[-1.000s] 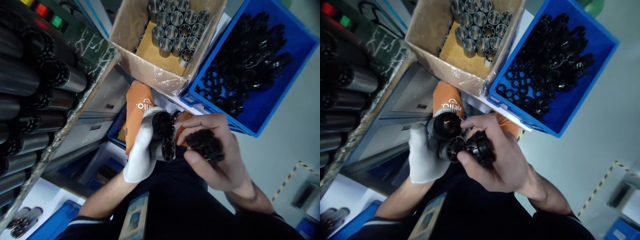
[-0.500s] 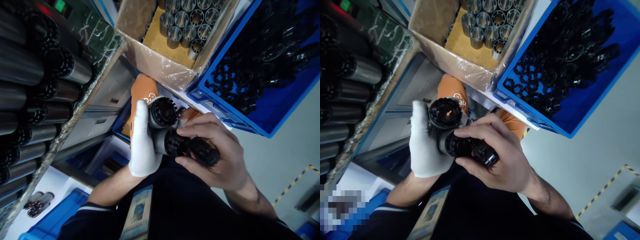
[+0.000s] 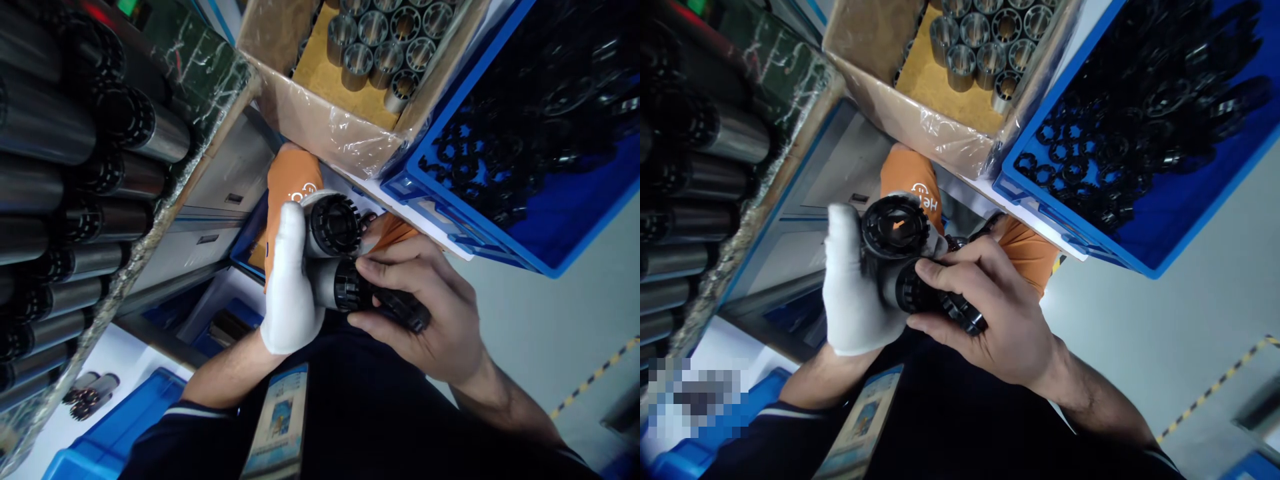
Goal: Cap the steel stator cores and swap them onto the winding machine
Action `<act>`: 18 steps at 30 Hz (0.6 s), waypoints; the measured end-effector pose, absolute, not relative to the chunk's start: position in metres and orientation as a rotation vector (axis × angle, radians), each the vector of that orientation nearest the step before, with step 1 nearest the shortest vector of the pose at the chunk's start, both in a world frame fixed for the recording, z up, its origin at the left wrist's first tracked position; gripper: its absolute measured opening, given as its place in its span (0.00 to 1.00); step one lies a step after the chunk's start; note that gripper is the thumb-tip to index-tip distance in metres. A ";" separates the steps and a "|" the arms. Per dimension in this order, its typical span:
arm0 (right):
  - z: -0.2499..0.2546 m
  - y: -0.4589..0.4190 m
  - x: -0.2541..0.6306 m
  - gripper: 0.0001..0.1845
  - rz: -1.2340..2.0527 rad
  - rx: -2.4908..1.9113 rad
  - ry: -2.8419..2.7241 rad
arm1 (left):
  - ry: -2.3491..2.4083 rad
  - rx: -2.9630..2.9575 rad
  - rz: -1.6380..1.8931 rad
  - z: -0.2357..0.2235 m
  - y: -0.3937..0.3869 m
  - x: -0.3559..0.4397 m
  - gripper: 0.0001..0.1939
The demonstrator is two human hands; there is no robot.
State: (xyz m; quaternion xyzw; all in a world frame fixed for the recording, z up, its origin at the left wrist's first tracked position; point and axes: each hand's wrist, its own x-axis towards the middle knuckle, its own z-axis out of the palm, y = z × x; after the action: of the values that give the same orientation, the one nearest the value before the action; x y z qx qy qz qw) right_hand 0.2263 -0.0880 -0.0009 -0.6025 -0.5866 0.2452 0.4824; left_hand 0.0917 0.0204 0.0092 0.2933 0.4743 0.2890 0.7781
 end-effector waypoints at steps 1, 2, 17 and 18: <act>-0.002 -0.088 0.226 0.25 0.592 -1.474 -1.420 | 1.018 0.609 0.645 0.009 0.020 0.091 0.28; -0.003 -0.089 0.225 0.24 0.583 -1.478 -1.420 | 1.005 0.597 0.651 0.009 0.019 0.091 0.27; -0.045 -0.089 0.214 0.24 0.324 -1.355 -1.314 | 1.101 0.478 0.607 0.010 0.016 0.073 0.20; -0.046 -0.089 0.216 0.25 0.322 -1.347 -1.340 | 1.015 0.469 0.523 0.009 0.016 0.070 0.22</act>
State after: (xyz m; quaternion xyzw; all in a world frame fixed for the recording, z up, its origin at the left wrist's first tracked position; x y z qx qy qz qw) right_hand 0.2161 -0.0892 -0.0464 -0.5740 -0.5710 0.1373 0.5706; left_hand 0.0699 0.0156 0.0094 0.2200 0.4761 0.2452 0.8154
